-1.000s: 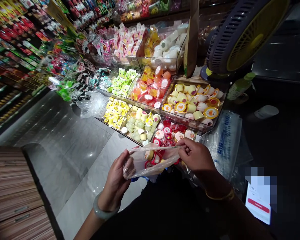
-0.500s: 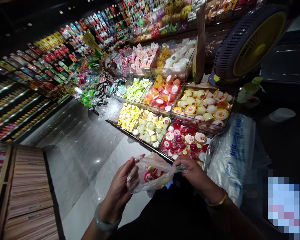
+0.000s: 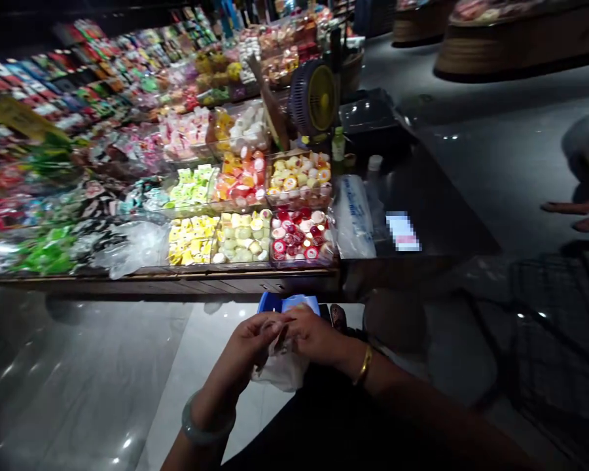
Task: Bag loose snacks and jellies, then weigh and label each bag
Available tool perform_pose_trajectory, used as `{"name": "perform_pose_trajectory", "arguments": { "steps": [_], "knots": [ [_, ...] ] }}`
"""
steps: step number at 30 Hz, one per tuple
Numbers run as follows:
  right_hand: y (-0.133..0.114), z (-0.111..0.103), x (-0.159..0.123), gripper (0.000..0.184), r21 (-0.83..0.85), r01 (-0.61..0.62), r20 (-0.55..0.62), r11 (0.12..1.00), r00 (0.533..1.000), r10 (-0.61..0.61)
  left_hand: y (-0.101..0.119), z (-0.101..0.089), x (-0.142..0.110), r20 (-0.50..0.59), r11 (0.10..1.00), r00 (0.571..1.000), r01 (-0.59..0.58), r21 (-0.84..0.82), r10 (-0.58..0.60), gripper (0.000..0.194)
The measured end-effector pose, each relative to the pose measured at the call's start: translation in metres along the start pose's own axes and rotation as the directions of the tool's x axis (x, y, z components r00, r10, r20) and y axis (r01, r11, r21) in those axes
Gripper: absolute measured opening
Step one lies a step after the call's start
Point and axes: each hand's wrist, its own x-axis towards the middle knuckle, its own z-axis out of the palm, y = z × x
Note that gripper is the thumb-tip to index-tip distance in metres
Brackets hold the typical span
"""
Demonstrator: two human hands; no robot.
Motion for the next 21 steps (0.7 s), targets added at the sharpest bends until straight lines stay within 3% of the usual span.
{"name": "perform_pose_trajectory", "arguments": {
  "steps": [4,7,11,13,14,16,20,21],
  "knots": [
    [-0.028,0.023,-0.052,0.039,-0.001,-0.096,-0.22,0.995,0.971,0.093,-0.013,0.021,-0.03,0.097,0.995,0.995,0.022,0.093,-0.031,0.045],
    [-0.055,0.025,-0.091,0.037,0.044,-0.155,-0.346,0.987,0.925,0.16,-0.023,0.023,-0.054,0.134,0.991,0.99,0.026,0.129,-0.043,0.057],
    [-0.088,0.008,-0.14,0.04,0.216,-0.237,-0.44,0.947,0.842,0.311,-0.055,0.021,-0.078,0.128,0.979,0.977,-0.183,0.088,0.171,0.075],
    [-0.1,-0.006,-0.165,0.043,0.269,-0.257,-0.455,0.928,0.815,0.357,-0.08,0.032,-0.085,0.338,0.961,0.925,-0.235,0.148,0.174,0.109],
    [-0.105,-0.014,-0.178,0.043,0.282,-0.26,-0.458,0.924,0.809,0.368,-0.094,0.044,-0.088,0.385,0.943,0.917,-0.217,0.253,0.108,0.112],
    [-0.114,-0.031,-0.204,0.04,0.294,-0.26,-0.463,0.92,0.803,0.374,-0.119,0.082,-0.089,0.351,0.883,0.934,-0.217,0.416,0.064,0.098],
    [-0.125,-0.076,-0.263,0.037,0.341,-0.258,-0.463,0.904,0.791,0.4,-0.147,0.186,-0.087,0.234,0.91,0.961,-0.222,0.35,0.145,0.035],
    [-0.127,-0.09,-0.277,0.037,0.351,-0.264,-0.464,0.898,0.784,0.412,-0.149,0.21,-0.087,0.202,0.926,0.968,-0.209,0.314,0.15,0.028]
  ]
}}
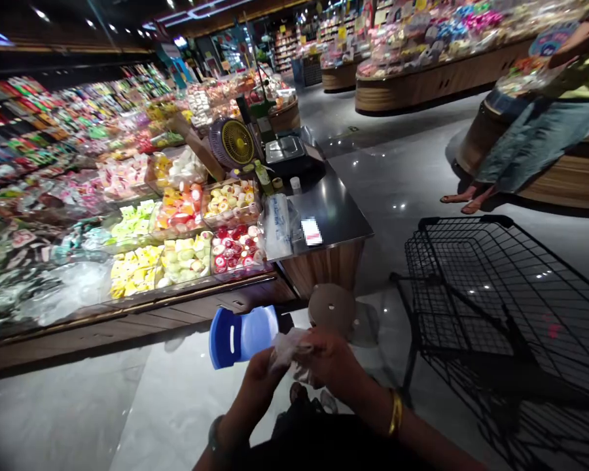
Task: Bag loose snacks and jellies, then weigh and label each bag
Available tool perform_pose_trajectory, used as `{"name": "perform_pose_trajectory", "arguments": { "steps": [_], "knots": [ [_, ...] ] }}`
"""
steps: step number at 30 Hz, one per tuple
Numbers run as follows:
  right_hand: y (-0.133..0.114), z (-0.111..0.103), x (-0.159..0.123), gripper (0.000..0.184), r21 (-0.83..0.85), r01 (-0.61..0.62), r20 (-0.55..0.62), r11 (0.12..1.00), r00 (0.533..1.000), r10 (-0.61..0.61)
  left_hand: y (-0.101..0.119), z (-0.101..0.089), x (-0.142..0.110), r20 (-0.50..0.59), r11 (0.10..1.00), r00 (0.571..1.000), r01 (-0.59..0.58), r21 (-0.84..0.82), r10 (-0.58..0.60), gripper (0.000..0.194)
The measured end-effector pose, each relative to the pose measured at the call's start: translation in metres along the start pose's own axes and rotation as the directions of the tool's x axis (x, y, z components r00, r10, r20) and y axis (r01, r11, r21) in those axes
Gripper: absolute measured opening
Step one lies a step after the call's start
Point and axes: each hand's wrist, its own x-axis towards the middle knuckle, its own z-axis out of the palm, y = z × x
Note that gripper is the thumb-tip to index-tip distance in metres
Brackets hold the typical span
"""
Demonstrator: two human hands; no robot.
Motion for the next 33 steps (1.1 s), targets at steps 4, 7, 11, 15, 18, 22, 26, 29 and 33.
{"name": "perform_pose_trajectory", "arguments": {
  "steps": [4,7,11,15,18,22,26,29,33],
  "knots": [
    [-0.012,-0.069,-0.01,0.036,-0.067,0.023,0.013,0.997,1.0,-0.022,0.02,0.065,0.012,-0.15,0.981,0.988,0.017,-0.191,-0.047,0.028],
    [-0.019,-0.108,-0.006,0.035,-0.11,0.068,0.027,0.992,0.997,-0.066,0.024,0.09,0.018,-0.152,0.942,0.985,0.024,-0.336,-0.079,0.032],
    [-0.021,-0.145,0.01,0.028,-0.111,0.028,-0.011,0.993,0.999,-0.03,0.029,0.104,0.032,-0.155,0.878,0.982,0.024,-0.477,-0.111,0.029],
    [-0.013,-0.169,0.031,0.028,-0.027,-0.069,-0.055,0.997,0.996,0.068,0.044,0.111,0.054,-0.203,0.823,0.969,0.0,-0.568,-0.14,0.027],
    [-0.005,-0.179,0.051,0.028,0.074,-0.146,-0.06,0.986,0.987,0.151,0.053,0.111,0.075,-0.237,0.813,0.958,-0.006,-0.582,-0.163,0.028],
    [-0.009,-0.182,0.088,0.031,0.246,-0.207,-0.075,0.947,0.97,0.232,0.061,0.102,0.11,-0.31,0.851,0.946,-0.082,-0.518,-0.097,0.036],
    [-0.034,-0.177,0.134,0.035,0.369,-0.224,-0.063,0.902,0.962,0.264,0.08,0.086,0.144,-0.363,0.859,0.931,-0.208,-0.468,0.028,0.036],
    [-0.054,-0.173,0.166,0.037,0.368,-0.245,-0.017,0.897,0.963,0.27,0.097,0.076,0.162,-0.396,0.87,0.912,-0.278,-0.408,0.105,0.039],
    [-0.064,-0.178,0.203,0.034,0.301,-0.249,0.063,0.92,0.968,0.242,0.11,0.067,0.174,-0.397,0.924,0.884,-0.337,-0.181,0.245,0.062]
  ]
}}
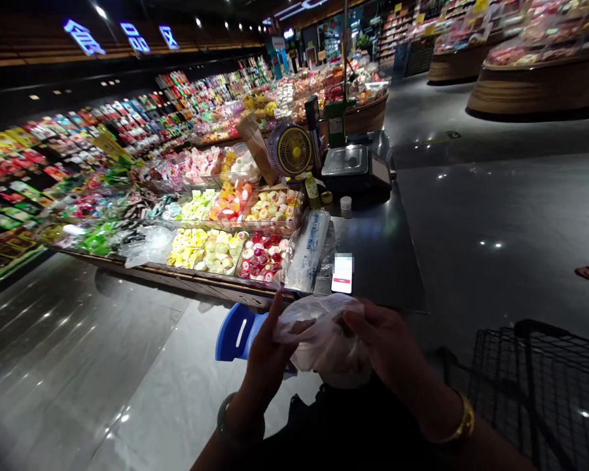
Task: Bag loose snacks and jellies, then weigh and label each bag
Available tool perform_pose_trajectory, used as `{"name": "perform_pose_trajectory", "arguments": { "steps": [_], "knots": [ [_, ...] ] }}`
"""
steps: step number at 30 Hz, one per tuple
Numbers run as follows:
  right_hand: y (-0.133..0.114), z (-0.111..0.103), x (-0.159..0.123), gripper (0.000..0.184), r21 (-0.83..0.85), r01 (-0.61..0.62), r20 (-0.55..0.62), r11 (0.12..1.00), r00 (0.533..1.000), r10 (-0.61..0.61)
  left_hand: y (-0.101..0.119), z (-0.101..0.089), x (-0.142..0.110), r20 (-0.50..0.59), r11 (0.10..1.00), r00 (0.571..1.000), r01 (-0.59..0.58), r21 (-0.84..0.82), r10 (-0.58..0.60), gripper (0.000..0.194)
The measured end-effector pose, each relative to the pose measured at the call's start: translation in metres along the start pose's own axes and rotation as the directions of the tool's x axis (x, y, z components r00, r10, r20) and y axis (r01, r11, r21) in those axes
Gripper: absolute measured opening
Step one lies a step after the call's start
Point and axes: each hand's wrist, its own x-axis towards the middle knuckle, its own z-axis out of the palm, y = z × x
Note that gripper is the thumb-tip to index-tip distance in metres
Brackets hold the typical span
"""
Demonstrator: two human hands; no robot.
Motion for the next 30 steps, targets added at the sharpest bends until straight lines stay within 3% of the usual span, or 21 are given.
{"name": "perform_pose_trajectory", "arguments": {
  "steps": [4,6,9,12,14,16,20,23,26,30],
  "knots": [
    [-0.011,-0.032,0.04,0.028,-0.155,0.039,0.142,0.987,0.99,-0.017,0.001,0.013,0.015,-0.016,0.944,0.979,-0.193,0.268,0.205,0.018],
    [-0.02,-0.056,0.063,0.03,-0.259,0.075,0.262,0.963,0.965,-0.005,0.0,0.029,0.024,-0.075,0.93,0.971,-0.192,0.313,0.226,0.012],
    [-0.041,-0.094,0.101,0.034,-0.402,0.119,0.464,0.908,0.881,0.09,-0.002,0.065,0.037,-0.199,0.947,0.967,-0.095,0.305,0.161,0.015],
    [-0.064,-0.126,0.137,0.039,-0.46,0.145,0.623,0.876,0.756,0.202,-0.004,0.11,0.048,-0.337,0.963,0.935,-0.015,0.271,0.109,0.017],
    [-0.077,-0.144,0.158,0.04,-0.466,0.149,0.694,0.872,0.672,0.256,-0.004,0.142,0.055,-0.456,0.966,0.887,0.057,0.253,0.068,0.017],
    [-0.084,-0.16,0.176,0.04,-0.464,0.15,0.735,0.873,0.615,0.285,-0.003,0.173,0.063,-0.6,0.965,0.8,0.146,0.219,0.015,0.018],
    [-0.093,-0.184,0.201,0.038,-0.43,0.178,0.781,0.885,0.565,0.266,-0.004,0.219,0.083,-0.78,0.965,0.624,0.229,0.124,-0.048,0.016],
    [-0.102,-0.193,0.215,0.033,-0.411,0.221,0.811,0.884,0.531,0.245,-0.006,0.238,0.1,-0.833,0.972,0.545,0.232,0.037,-0.098,0.008],
    [-0.112,-0.194,0.224,0.014,-0.413,0.235,0.828,0.88,0.5,0.255,-0.008,0.252,0.118,-0.805,0.976,0.567,0.209,-0.062,-0.172,0.009],
    [-0.114,-0.188,0.227,0.027,-0.414,0.195,0.845,0.889,0.445,0.296,-0.009,0.263,0.137,-0.744,0.983,0.645,0.073,-0.168,-0.175,0.015]
  ]
}}
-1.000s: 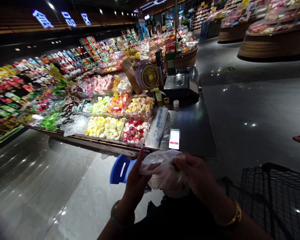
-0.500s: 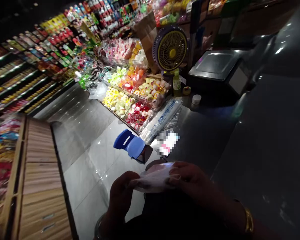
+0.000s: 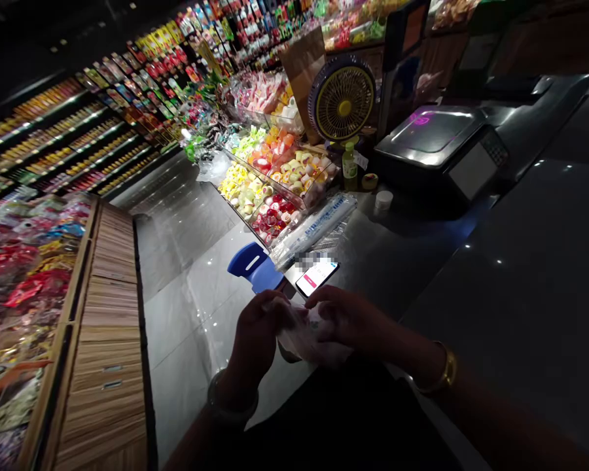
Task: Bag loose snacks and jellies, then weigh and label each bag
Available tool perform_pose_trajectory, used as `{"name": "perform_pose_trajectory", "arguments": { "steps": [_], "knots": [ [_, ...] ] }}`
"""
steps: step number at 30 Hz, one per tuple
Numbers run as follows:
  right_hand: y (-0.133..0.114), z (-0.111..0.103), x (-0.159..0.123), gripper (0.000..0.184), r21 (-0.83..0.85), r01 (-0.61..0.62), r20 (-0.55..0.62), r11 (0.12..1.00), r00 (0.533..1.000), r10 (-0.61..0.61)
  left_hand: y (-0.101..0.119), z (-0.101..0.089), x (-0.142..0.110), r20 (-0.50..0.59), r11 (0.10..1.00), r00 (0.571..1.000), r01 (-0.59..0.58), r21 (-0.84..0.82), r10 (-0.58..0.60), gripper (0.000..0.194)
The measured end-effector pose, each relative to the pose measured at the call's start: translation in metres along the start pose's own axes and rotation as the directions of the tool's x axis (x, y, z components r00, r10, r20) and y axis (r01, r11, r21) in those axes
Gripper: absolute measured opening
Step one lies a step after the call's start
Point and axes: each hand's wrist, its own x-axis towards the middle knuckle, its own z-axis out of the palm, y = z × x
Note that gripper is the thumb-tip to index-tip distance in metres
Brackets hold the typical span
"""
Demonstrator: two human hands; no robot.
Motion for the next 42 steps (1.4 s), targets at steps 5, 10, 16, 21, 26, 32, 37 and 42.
{"name": "perform_pose_trajectory", "arguments": {
  "steps": [5,10,16,21,26,32,37,42],
  "knots": [
    [0.002,-0.013,-0.007,0.009,-0.3,0.143,0.054,0.943,0.99,-0.133,-0.003,0.013,-0.001,0.028,0.986,0.998,0.058,-0.158,-0.054,0.026],
    [-0.006,-0.037,-0.032,0.023,-0.543,0.05,-0.149,0.838,0.977,-0.155,0.0,0.032,0.001,0.076,0.979,0.993,0.099,-0.177,-0.087,0.032],
    [-0.013,-0.048,-0.035,0.045,-0.041,0.001,-0.399,0.999,0.917,-0.018,0.008,0.089,0.008,0.172,0.986,0.983,0.085,-0.142,-0.06,0.036],
    [-0.025,-0.094,-0.042,0.038,0.313,-0.014,-0.331,0.95,0.936,0.123,-0.001,0.164,0.012,0.238,0.996,0.97,-0.071,0.053,0.056,0.044],
    [-0.027,-0.195,-0.072,0.044,0.329,-0.06,-0.198,0.943,0.971,0.131,-0.009,0.255,0.017,0.365,0.992,0.93,-0.001,0.127,-0.046,0.077],
    [-0.048,-0.299,-0.091,0.022,0.219,-0.024,0.094,0.975,0.996,0.003,-0.016,0.356,0.044,0.311,0.999,0.949,0.048,0.022,-0.052,0.118],
    [-0.054,-0.352,-0.091,0.012,0.016,0.134,-0.078,0.991,0.988,-0.132,-0.016,0.415,0.068,0.351,0.999,0.936,0.035,-0.039,-0.02,0.137],
    [-0.063,-0.409,-0.075,0.018,0.181,0.036,-0.139,0.983,0.99,-0.011,-0.003,0.468,0.082,0.276,0.996,0.96,-0.023,-0.083,0.045,0.115]
  ]
}}
